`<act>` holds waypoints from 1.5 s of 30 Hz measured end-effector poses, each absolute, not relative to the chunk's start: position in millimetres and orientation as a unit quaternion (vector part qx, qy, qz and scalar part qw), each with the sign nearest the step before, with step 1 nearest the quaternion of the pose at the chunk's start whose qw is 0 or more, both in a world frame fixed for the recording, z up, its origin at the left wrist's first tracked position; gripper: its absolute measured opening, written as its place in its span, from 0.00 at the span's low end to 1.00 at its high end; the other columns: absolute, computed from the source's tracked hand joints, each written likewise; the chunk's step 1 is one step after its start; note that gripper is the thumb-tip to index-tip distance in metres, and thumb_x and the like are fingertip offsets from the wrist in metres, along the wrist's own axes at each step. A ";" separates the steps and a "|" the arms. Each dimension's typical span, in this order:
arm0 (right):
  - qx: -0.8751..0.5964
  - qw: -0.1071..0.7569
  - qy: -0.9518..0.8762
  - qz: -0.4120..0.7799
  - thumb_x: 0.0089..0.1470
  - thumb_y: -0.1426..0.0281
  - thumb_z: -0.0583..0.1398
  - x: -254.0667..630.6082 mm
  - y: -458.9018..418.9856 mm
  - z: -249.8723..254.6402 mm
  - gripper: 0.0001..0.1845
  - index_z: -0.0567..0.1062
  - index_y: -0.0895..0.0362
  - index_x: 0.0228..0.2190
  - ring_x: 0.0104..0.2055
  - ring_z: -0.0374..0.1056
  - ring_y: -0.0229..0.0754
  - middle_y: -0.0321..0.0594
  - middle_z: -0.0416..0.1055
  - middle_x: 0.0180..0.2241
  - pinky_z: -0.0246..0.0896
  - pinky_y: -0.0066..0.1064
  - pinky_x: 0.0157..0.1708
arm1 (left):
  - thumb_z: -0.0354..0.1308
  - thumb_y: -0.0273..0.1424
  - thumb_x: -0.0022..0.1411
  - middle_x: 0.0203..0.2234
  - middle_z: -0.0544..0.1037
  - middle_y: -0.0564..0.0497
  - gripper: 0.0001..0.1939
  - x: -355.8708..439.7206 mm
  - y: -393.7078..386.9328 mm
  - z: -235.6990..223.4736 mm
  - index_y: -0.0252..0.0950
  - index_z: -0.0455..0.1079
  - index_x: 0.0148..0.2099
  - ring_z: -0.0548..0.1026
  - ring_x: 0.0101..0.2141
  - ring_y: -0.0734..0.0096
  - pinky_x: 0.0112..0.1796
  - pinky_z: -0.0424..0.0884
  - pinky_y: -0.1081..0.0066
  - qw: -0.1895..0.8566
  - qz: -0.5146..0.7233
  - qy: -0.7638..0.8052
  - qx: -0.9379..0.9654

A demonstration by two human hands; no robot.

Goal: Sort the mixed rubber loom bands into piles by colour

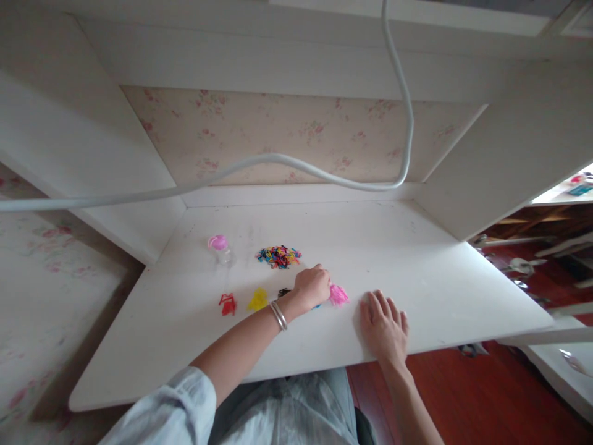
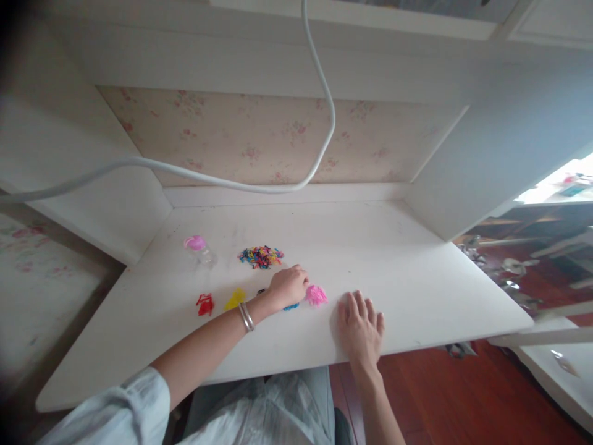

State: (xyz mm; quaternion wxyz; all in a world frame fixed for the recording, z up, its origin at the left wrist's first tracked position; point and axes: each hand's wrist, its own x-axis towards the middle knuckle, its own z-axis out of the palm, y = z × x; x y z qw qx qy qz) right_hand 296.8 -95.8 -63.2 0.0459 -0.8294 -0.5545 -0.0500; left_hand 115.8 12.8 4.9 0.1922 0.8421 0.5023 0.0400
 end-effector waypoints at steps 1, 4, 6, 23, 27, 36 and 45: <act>-0.829 0.047 -0.555 -0.051 0.62 0.57 0.41 296.8 -95.7 -63.0 0.26 0.62 0.48 0.57 0.62 0.45 0.45 0.33 0.54 0.61 0.35 0.44 0.60 | 0.46 0.34 0.62 0.40 0.75 0.42 0.16 119.8 13.6 3.2 0.36 0.74 0.41 0.75 0.38 0.64 0.37 0.69 0.67 0.192 0.035 0.503 0.842; -0.830 0.050 -0.553 -0.055 0.62 0.57 0.41 296.7 -95.3 -62.4 0.26 0.62 0.48 0.57 0.62 0.45 0.44 0.33 0.55 0.60 0.36 0.44 0.60 | 0.48 0.35 0.61 0.38 0.76 0.41 0.16 126.6 14.0 0.3 0.33 0.75 0.39 0.76 0.38 0.62 0.36 0.70 0.67 0.193 0.025 0.503 0.842; -0.830 0.053 -0.552 -0.060 0.62 0.57 0.41 296.7 -95.0 -62.3 0.26 0.63 0.48 0.56 0.62 0.46 0.44 0.33 0.56 0.60 0.36 0.44 0.60 | 0.48 0.34 0.61 0.37 0.76 0.42 0.16 126.3 12.8 1.9 0.34 0.75 0.38 0.76 0.37 0.63 0.36 0.70 0.68 0.196 0.027 0.501 0.843; -0.828 0.080 -0.555 -0.027 0.60 0.54 0.41 303.8 -93.5 -67.5 0.27 0.62 0.47 0.56 0.63 0.46 0.46 0.32 0.55 0.61 0.39 0.48 0.59 | 0.47 0.40 0.63 0.28 0.76 0.50 0.17 -28.4 -80.4 11.2 0.36 0.74 0.39 0.71 0.29 0.73 0.32 0.66 0.76 0.360 0.317 0.561 0.674; -0.806 0.149 -0.572 0.027 0.57 0.53 0.46 312.4 -84.7 -54.2 0.26 0.68 0.50 0.50 0.56 0.57 0.48 0.38 0.64 0.55 0.52 0.44 0.54 | 0.49 0.41 0.62 0.24 0.74 0.52 0.18 -63.0 -111.5 -12.3 0.35 0.74 0.42 0.68 0.25 0.74 0.26 0.64 0.77 0.384 0.332 0.614 0.604; -0.689 0.194 -0.681 0.155 0.59 0.56 0.48 230.7 -39.6 9.0 0.19 0.74 0.49 0.42 0.36 0.69 0.37 0.36 0.73 0.43 0.61 0.27 0.35 | 0.50 0.42 0.61 0.21 0.69 0.54 0.18 -77.8 -124.2 -37.6 0.34 0.73 0.38 0.65 0.23 0.75 0.24 0.62 0.77 0.386 0.367 0.644 0.549; -0.685 0.028 -0.719 0.119 0.57 0.60 0.51 178.8 36.5 -4.1 0.17 0.74 0.48 0.43 0.41 0.69 0.42 0.37 0.72 0.44 0.58 0.28 0.36 | 0.50 0.41 0.61 0.20 0.68 0.54 0.16 -80.8 -125.1 -37.0 0.34 0.72 0.34 0.64 0.23 0.75 0.25 0.62 0.78 0.369 0.368 0.637 0.568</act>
